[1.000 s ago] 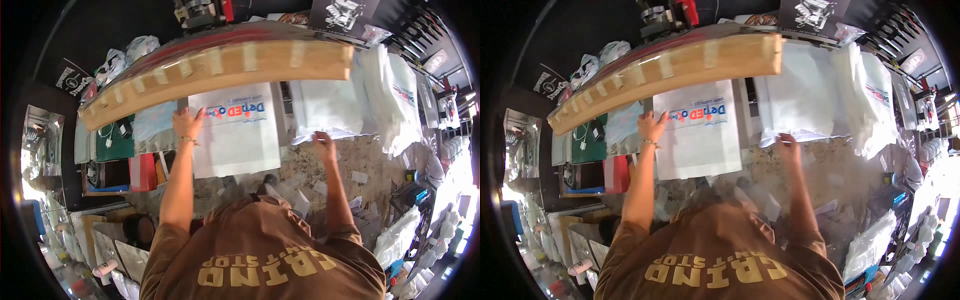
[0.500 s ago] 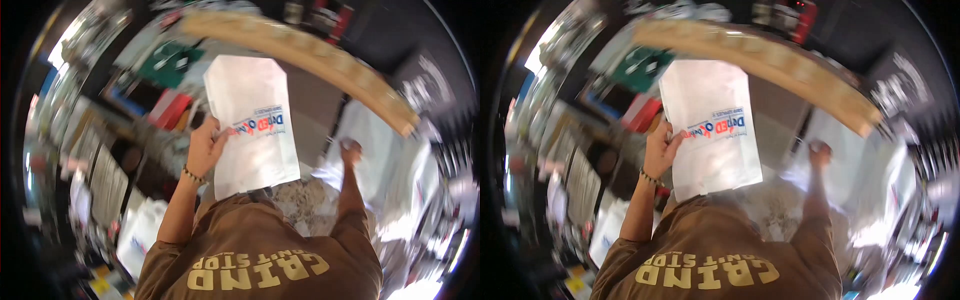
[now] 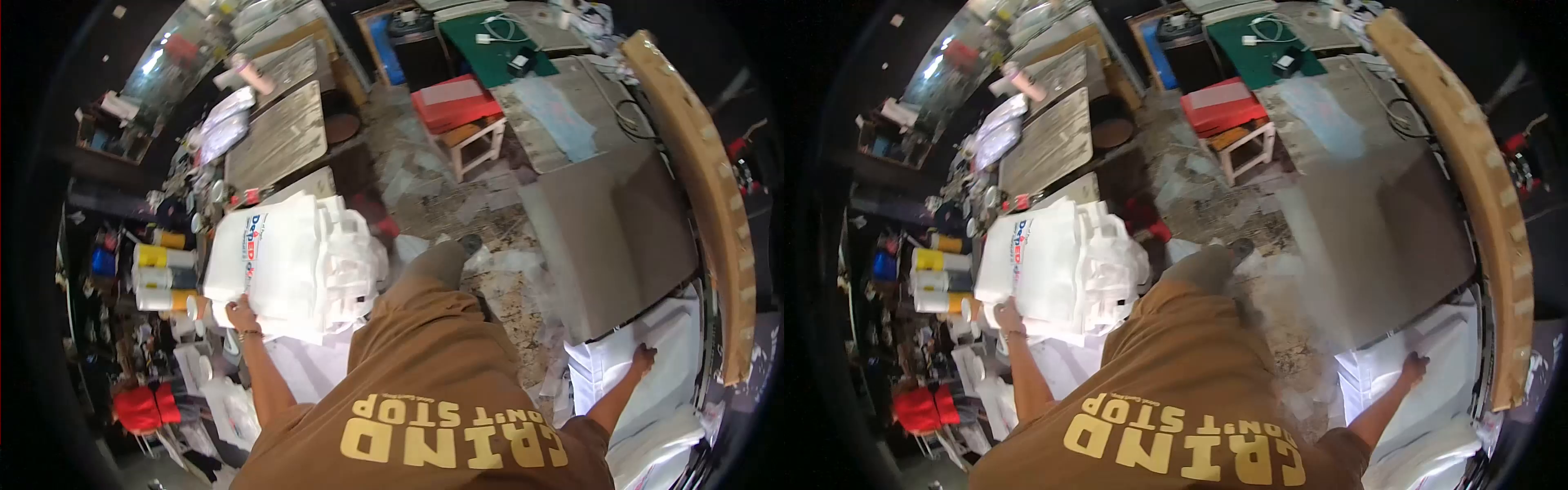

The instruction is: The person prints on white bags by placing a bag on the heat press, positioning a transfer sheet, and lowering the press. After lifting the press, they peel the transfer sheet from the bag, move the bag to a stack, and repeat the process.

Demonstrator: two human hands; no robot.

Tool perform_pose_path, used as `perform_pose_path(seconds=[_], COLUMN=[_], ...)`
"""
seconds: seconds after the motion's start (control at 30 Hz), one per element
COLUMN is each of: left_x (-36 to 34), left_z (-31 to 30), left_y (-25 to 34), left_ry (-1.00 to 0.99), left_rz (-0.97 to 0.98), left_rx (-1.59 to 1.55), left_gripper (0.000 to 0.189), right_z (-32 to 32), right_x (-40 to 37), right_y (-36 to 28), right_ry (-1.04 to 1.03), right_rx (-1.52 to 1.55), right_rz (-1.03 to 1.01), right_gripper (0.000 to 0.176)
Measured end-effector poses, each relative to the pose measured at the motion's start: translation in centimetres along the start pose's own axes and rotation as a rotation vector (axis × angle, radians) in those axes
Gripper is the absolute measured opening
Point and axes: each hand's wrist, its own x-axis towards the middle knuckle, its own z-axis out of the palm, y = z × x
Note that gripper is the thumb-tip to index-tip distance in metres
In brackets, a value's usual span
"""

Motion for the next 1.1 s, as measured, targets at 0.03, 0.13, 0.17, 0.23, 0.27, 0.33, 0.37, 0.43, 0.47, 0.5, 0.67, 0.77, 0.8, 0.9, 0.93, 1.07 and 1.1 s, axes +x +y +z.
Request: perform_pose_path(seconds=[0.03, 0.13, 0.17, 0.23, 0.27, 0.33, 0.37, 0.43, 0.47, 0.5, 0.67, 0.77, 0.8, 0.9, 0.93, 1.07, 1.1], left_x=[0.0, 4.3, 6.8, 9.8, 6.6, 10.4, 11.4, 8.4, 3.2, -2.6, -47.7, -63.9, -68.0, -73.8, -73.7, -69.0, -67.2], left_z=[-0.3, -3.5, -4.7, -5.4, -5.7, -3.0, 0.5, 5.4, 11.9, 18.9, 31.7, 27.3, 26.4, 23.6, 22.5, 21.2, 21.5], left_y=[-0.9, -8.2, -11.5, -11.2, -6.3, -1.3, 1.7, 11.1, 16.9, 20.9, 31.0, 30.6, 29.2, 24.3, 22.9, 20.1, 20.4], left_ry=[0.121, -0.040, -0.064, -0.406, -0.121, -0.374, -0.335, -0.214, -0.639, -0.957, -2.445, -2.871, -2.822, -2.578, -2.503, -2.701, -2.791], left_rz=[-0.020, 0.288, 0.496, 0.174, 0.073, 0.208, 0.471, 0.940, 0.687, 0.603, 0.975, 0.996, 1.148, 1.695, 1.864, 1.811, 1.704], left_rx=[0.173, 0.816, 1.081, 1.569, 1.308, 1.262, 1.195, 0.987, 0.728, 0.507, 0.126, 0.481, 0.471, 0.352, 0.287, -0.046, -0.098], left_gripper=[0.043, 0.045, 0.047, 0.083, 0.119, 0.140, 0.124, 0.092, 0.065, 0.047, 0.062, 0.110, 0.120, 0.069, 0.040, 0.028, 0.030], right_z=[0.5, -3.1, -2.5, 5.5, 1.0, -4.2, -9.5, -12.2, -13.0, -14.8, -14.8, -16.9, -17.0, -16.9, -16.7, -10.9, -8.4], right_x=[0.7, -2.0, -1.3, 7.1, 2.6, -2.3, -6.8, -10.9, -13.2, -16.7, -28.7, -34.8, -36.3, -39.8, -40.7, -41.9, -42.0], right_y=[0.4, -0.5, 0.6, 10.7, 9.5, 10.2, 8.1, 7.4, 6.1, 4.1, -5.5, -11.5, -12.5, -13.5, -13.5, -5.4, -2.6], right_ry=[0.006, -0.056, 0.064, 0.386, 0.376, 0.541, 0.360, 0.801, 0.697, 0.603, 0.438, 0.493, 0.515, 0.497, 0.460, 0.289, 0.373], right_rx=[0.001, 0.034, 0.044, 0.149, 0.394, 0.262, 0.291, 0.298, 0.398, 0.500, 0.890, 0.829, 0.748, 0.684, 0.711, 1.532, 1.649], right_rz=[-0.017, -0.014, -0.087, -0.530, -0.326, -0.349, -0.183, -0.475, -0.380, -0.275, -0.131, -0.100, -0.121, -0.108, -0.095, 0.098, 0.221], right_gripper=[0.052, 0.049, 0.046, 0.039, 0.033, 0.030, 0.034, 0.036, 0.034, 0.033, 0.033, 0.033, 0.032, 0.027, 0.024, 0.027, 0.043])
